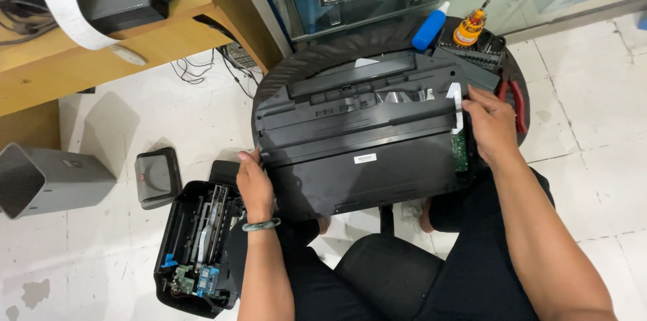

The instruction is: The person is disassembling a printer by removing screws and prying apart the plastic casing to access internal components.

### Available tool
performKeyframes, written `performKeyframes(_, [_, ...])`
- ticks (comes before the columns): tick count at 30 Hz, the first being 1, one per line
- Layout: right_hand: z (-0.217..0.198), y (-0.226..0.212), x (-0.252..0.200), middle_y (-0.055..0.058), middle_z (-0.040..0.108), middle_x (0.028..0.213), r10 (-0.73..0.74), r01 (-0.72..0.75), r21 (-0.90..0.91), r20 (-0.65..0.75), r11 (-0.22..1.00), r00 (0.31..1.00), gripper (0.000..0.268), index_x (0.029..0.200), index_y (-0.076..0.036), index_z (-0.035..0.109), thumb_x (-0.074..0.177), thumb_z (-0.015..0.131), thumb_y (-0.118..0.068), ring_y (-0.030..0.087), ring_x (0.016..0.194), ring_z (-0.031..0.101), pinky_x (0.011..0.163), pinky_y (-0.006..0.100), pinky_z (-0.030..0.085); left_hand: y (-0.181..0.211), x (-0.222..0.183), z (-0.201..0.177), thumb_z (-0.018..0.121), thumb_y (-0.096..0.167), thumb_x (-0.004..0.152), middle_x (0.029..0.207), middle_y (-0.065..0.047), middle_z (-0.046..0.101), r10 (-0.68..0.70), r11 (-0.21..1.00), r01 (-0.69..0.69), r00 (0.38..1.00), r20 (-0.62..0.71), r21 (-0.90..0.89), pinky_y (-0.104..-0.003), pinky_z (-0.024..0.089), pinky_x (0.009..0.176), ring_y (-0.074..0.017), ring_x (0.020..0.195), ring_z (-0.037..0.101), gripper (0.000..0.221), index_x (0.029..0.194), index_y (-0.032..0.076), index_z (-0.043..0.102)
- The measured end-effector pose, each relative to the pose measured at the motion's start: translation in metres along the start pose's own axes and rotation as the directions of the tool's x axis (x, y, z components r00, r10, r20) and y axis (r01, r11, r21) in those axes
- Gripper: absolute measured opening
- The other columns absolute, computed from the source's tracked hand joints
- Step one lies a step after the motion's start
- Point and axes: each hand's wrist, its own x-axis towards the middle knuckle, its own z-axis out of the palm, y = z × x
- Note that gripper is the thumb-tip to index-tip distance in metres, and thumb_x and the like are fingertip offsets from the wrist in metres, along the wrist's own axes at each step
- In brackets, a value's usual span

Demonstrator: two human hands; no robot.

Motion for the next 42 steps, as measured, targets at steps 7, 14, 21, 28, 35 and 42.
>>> performKeyframes(7, [-0.001,-0.018,-0.001,0.017,0.064,0.138,0.175,-0.175,-0.015,0.003,0.985,0.985,0.040,0.131,-0.014,0.068,0.091,0.069,-0.014,0.033,0.133,0.055,0.109,0.047,0.043,-0.011,0.007,0.006,0.028,0.047,0.114,0.135,-0.029,0.062,0.025,1.000,-0.025,0.998,-0.055,0.002,-0.055,0.050,0.107,-0.0468,0.129,0.056,0.061,0.133,0.005,0.068])
performKeyframes(14, [-0.006,-0.023,0.001,0.012,0.066,0.135,0.239,-0.239,-0.004,0.022,0.971,0.971,0.040,0.130,-0.019,0.070,0.090,0.071,-0.019,0.029,0.129,0.058,0.107,0.043,0.046,-0.019,0.010,0.008,0.032,0.048,0.114,0.129,-0.027,0.065,0.044,0.998,-0.039,0.993,-0.113,0.041,-0.051,0.053,0.104,-0.0445,0.126,0.059,0.061,0.130,0.003,0.070])
performKeyframes(21, [0.000,-0.019,0.004,0.015,0.060,0.141,0.303,-0.340,0.323,0.162,0.883,0.939,0.041,0.138,-0.010,0.062,0.106,0.050,-0.033,0.028,0.137,0.048,0.120,0.052,0.033,-0.060,0.038,0.005,0.031,0.052,0.117,0.137,-0.032,0.058,0.052,0.979,-0.044,0.998,-0.035,0.197,-0.065,0.052,0.098,-0.0504,0.125,0.057,0.067,0.138,-0.003,0.062])
performKeyframes(28, [-0.004,-0.003,0.004,0.014,0.060,0.144,0.208,-0.272,0.371,0.204,0.888,0.957,0.037,0.135,-0.009,0.064,0.099,0.056,-0.009,0.025,0.139,0.051,0.119,0.043,0.037,-0.035,0.029,0.005,0.032,0.049,0.116,0.144,-0.039,0.047,-0.056,0.986,0.050,0.998,0.030,0.157,-0.069,0.050,0.094,-0.0535,0.130,0.052,0.069,0.148,-0.011,0.046])
performKeyframes(35, [-0.018,0.006,-0.005,0.009,0.075,0.098,0.259,-0.257,-0.051,0.021,0.965,0.966,0.025,0.113,-0.021,0.079,0.091,0.069,-0.013,0.018,0.086,0.075,0.076,0.031,0.061,0.014,-0.002,0.011,0.040,0.017,0.110,0.152,-0.036,0.036,-0.102,0.988,0.088,0.989,0.105,0.127,-0.073,0.027,0.119,-0.0538,0.147,0.029,0.048,0.151,-0.008,0.040])
performKeyframes(42, [-0.032,0.027,-0.016,0.001,0.077,0.089,0.123,-0.099,-0.370,0.042,0.924,0.992,0.023,0.107,-0.033,0.081,0.086,0.075,-0.025,0.022,0.090,0.074,0.079,0.033,0.057,-0.001,-0.002,0.010,0.046,0.035,0.110,0.139,-0.035,0.053,-0.109,0.908,0.058,0.989,0.101,0.414,-0.070,0.044,0.107,-0.0505,0.135,0.049,0.057,0.145,-0.011,0.049])
